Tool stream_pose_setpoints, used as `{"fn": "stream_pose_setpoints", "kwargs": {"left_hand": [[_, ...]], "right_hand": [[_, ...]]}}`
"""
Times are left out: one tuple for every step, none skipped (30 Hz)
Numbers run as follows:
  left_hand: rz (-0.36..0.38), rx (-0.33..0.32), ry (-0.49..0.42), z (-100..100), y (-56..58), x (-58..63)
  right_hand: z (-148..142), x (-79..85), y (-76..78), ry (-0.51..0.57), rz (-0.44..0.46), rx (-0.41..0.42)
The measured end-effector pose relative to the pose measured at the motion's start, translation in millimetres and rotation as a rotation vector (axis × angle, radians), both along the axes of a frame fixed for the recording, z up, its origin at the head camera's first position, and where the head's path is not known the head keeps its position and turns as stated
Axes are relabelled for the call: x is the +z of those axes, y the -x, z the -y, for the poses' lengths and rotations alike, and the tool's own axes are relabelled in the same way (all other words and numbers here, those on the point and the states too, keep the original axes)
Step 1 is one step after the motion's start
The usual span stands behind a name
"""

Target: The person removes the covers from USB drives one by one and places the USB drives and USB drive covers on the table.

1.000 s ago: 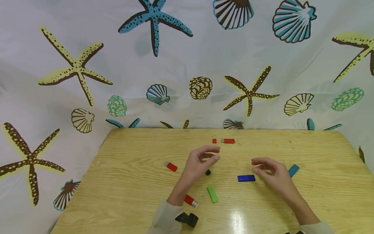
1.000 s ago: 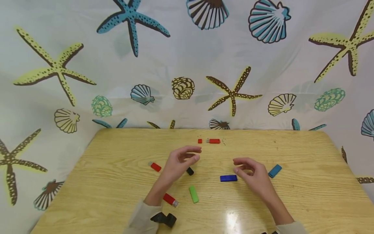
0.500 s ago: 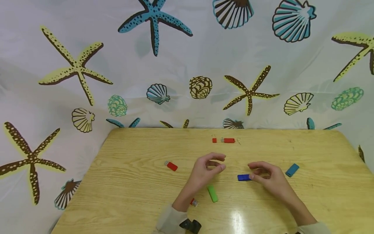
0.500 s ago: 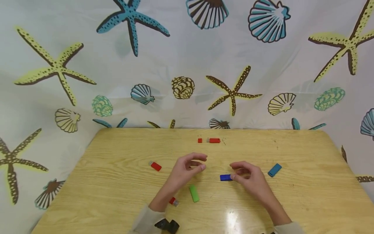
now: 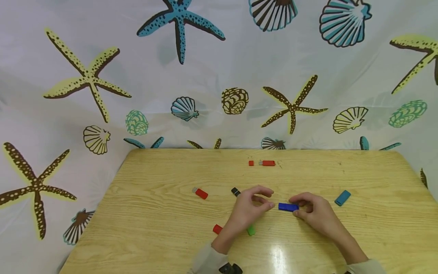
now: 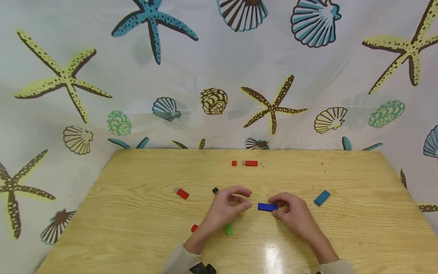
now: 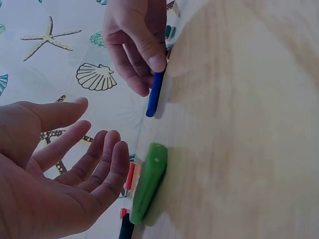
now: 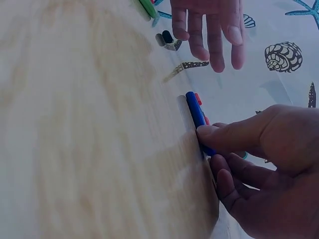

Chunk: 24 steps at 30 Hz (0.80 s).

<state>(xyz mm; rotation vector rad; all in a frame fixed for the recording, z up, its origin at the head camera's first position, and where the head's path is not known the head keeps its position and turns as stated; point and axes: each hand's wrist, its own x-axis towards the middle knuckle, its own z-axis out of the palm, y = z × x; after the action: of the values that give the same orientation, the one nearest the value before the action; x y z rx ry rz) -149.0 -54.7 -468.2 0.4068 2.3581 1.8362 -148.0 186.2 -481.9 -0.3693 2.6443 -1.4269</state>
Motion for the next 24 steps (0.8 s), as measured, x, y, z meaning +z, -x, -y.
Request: {"fn": "stream_pose_setpoints", "kwargs": {"left_hand": [[0.005,-0.001,-0.003,-1.1,-0.3,-0.8],[0.011,-0.005,-0.008,-2.1,-0.7,-1.6],[0.013,-0.01,-0.008,-3.0,-1.1,-2.0],[0.017,-0.015,-0.011,-4.0,-1.5,-2.5],[0.019,-0.022,-0.017,-4.7,-1.9,-3.1],[0.022,-0.028,-0.016,-5.7,-2.2,-3.5],[0.025,-0.033,-0.019,-6.8,-2.7,-3.7],[0.023,-0.038,-0.02,-7.7,-3.3,-3.8],[0.021,-0.041,-0.022,-8.6,-3.8,-3.9],[0.013,-0.043,-0.023,-9.4,-4.2,-4.1],[0.003,-0.046,-0.017,-10.2,-4.7,-4.0],[-0.012,-0.048,-0.007,-10.9,-5.1,-4.1],[-0.025,-0.049,-0.001,-11.6,-5.6,-4.3],[-0.038,-0.05,0.007,-12.4,-6.1,-4.5],[-0.047,-0.05,0.014,-13.2,-6.7,-4.6],[-0.056,-0.051,0.021,-13.9,-7.3,-4.8],[-0.063,-0.052,0.028,-14.4,-7.7,-5.0],[-0.064,-0.053,0.027,-14.9,-8.1,-5.5],[-0.064,-0.055,0.023,-15.3,-8.5,-5.7],[-0.063,-0.055,0.019,-15.6,-8.8,-5.7],[-0.06,-0.056,0.014,-15.8,-9.0,-5.7],[-0.057,-0.058,0.008,-15.7,-9.2,-5.7],[-0.054,-0.059,0.0,-15.6,-9.3,-5.6],[-0.048,-0.059,-0.009,-15.5,-9.2,-5.4]], "right_hand": [[0.4,0.3,-0.1,-0.015,-0.006,0.0],[0.7,0.5,-0.2,-0.026,-0.008,0.0],[0.9,0.7,-0.1,-0.031,-0.009,0.002],[0.9,0.7,-0.2,-0.035,-0.015,0.008],[0.9,0.6,-0.3,-0.034,-0.02,0.013],[0.8,0.7,-0.3,-0.031,-0.024,0.017],[0.5,0.9,-0.4,-0.024,-0.024,0.021],[0.0,1.3,-0.4,-0.019,-0.026,0.027],[-0.6,1.7,-0.5,-0.013,-0.027,0.033],[-1.0,2.3,-0.2,-0.009,-0.031,0.041],[-1.4,3.0,0.1,-0.006,-0.031,0.042],[-1.9,4.0,0.2,-0.001,-0.033,0.047],[-2.3,5.1,0.1,0.007,-0.036,0.055],[-2.6,6.5,-0.1,0.016,-0.037,0.063],[-2.7,8.0,-0.4,0.028,-0.038,0.071],[-2.7,9.7,-0.9,0.043,-0.036,0.079],[-2.6,11.6,-1.5,0.06,-0.031,0.086],[-2.3,13.5,-2.1,0.08,-0.027,0.096],[-1.8,15.7,-2.9,0.098,-0.025,0.105],[-1.2,17.8,-3.7,0.115,-0.025,0.111],[-0.5,19.7,-4.5,0.13,-0.031,0.117],[0.3,21.5,-5.2,0.143,-0.039,0.124],[1.3,23.2,-5.7,0.153,-0.05,0.131],[2.3,24.6,-6.3,0.159,-0.062,0.135]]}}
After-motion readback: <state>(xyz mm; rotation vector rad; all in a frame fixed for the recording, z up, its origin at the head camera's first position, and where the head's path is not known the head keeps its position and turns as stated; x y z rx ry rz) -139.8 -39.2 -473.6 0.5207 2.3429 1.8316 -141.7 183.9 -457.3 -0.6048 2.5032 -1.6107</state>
